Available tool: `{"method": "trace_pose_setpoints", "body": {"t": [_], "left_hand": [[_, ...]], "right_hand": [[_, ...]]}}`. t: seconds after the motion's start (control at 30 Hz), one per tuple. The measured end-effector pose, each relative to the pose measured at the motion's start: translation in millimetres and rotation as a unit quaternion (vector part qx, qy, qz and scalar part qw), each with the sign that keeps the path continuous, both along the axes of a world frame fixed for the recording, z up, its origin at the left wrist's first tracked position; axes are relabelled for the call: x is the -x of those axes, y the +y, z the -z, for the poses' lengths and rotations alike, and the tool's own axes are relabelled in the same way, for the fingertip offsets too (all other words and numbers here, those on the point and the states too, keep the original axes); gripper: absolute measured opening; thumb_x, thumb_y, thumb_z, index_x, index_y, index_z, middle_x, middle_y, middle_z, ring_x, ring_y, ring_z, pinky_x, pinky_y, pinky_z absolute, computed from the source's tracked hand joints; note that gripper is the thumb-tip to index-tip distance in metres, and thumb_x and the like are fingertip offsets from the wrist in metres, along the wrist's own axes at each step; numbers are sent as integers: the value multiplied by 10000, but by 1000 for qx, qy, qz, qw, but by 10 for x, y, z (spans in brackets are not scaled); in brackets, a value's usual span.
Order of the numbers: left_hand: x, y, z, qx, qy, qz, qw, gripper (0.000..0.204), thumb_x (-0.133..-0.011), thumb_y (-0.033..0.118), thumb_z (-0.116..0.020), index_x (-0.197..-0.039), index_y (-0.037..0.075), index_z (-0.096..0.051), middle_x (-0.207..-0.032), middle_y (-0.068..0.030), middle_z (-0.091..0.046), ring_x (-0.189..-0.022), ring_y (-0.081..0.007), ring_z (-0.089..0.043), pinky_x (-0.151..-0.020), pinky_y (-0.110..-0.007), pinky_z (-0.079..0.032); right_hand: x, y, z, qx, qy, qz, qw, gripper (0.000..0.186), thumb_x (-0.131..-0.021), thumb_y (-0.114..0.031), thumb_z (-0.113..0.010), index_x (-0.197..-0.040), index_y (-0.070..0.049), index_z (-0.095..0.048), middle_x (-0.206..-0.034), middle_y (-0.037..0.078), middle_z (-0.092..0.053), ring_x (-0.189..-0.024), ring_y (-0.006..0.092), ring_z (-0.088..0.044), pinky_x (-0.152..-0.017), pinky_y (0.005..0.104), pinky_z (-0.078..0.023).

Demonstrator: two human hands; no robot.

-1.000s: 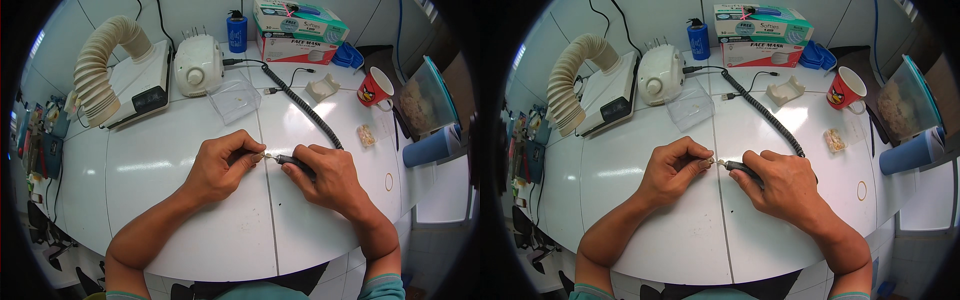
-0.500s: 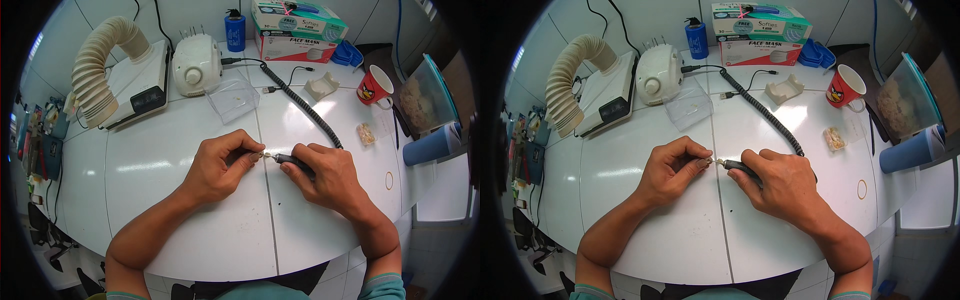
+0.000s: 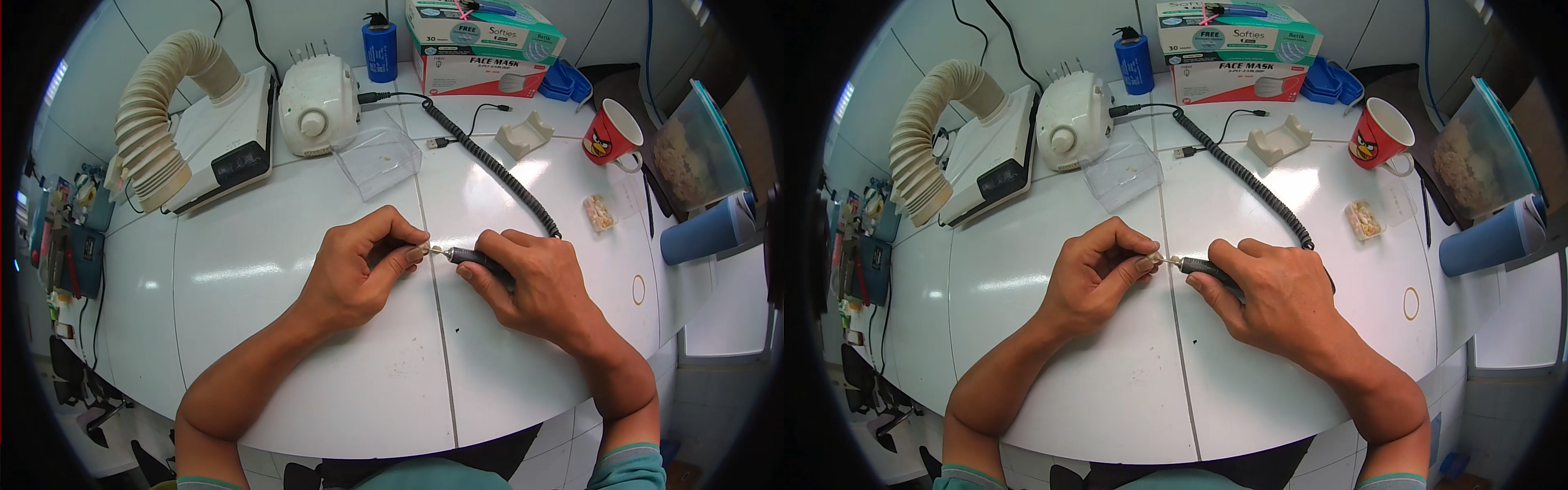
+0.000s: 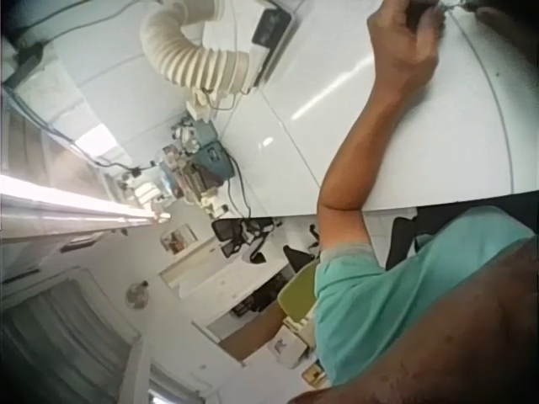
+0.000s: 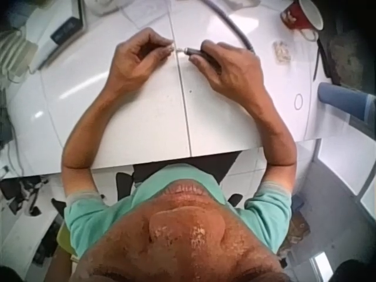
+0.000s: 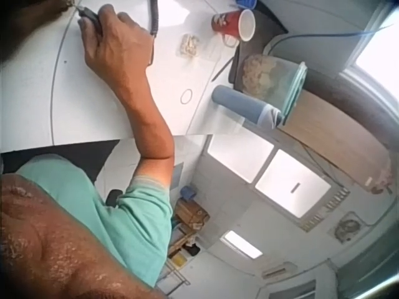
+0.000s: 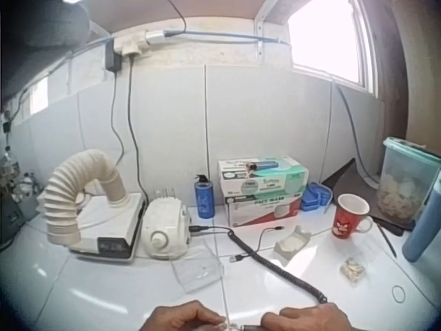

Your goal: Grinding and shaping a dental prosthetic using a rotary tool.

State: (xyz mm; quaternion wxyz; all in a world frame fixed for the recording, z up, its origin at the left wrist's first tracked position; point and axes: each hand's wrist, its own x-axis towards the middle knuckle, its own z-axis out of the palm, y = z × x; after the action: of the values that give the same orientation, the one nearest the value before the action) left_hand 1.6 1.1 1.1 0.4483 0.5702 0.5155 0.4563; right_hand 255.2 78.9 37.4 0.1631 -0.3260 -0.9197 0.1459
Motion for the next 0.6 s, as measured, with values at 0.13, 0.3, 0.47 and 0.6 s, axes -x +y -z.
{"method": "trace_pose_setpoints", "body": {"t": [0.13, 0.3, 0.47, 0.6], "left_hand": [[-6, 11, 14, 4, -12, -3, 1000, 105, -1085, -5, -689, -1185, -35, -676, -1076, -81, -762, -993, -124, -740, -914, -278, -613], [-20, 16, 50, 3, -30, -9, 999, 117, -1091, 3, -688, -1197, -20, -642, -1104, -81, -750, -1040, -131, -737, -936, -290, -622], [-19, 19, 51, 13, -28, -11, 999, 107, -1101, -8, -670, -1203, -7, -638, -1133, -84, -746, -1075, -138, -733, -952, -297, -621], [-17, 18, 57, 10, -31, -7, 999, 105, -1101, -6, -673, -1201, 0, -639, -1142, -84, -746, -1074, -137, -734, -957, -295, -619]], "right_hand": [[-5, 3, -9, 10, 8, 7, 1000, 303, -1040, -359, -765, -940, -82, -695, -696, 82, -656, -559, 307, -652, -510, 439, -479], [-19, 13, -7, 18, 20, 9, 1000, 315, -1051, -363, -748, -940, -73, -694, -706, 99, -672, -576, 312, -666, -521, 449, -489], [-38, 19, 1, 10, 12, 0, 1000, 322, -1053, -368, -743, -949, -66, -708, -706, 114, -684, -567, 312, -672, -528, 446, -500], [-42, 14, 0, 6, 12, 2, 1000, 323, -1053, -371, -744, -949, -66, -714, -705, 113, -685, -561, 307, -674, -523, 441, -505]]}}
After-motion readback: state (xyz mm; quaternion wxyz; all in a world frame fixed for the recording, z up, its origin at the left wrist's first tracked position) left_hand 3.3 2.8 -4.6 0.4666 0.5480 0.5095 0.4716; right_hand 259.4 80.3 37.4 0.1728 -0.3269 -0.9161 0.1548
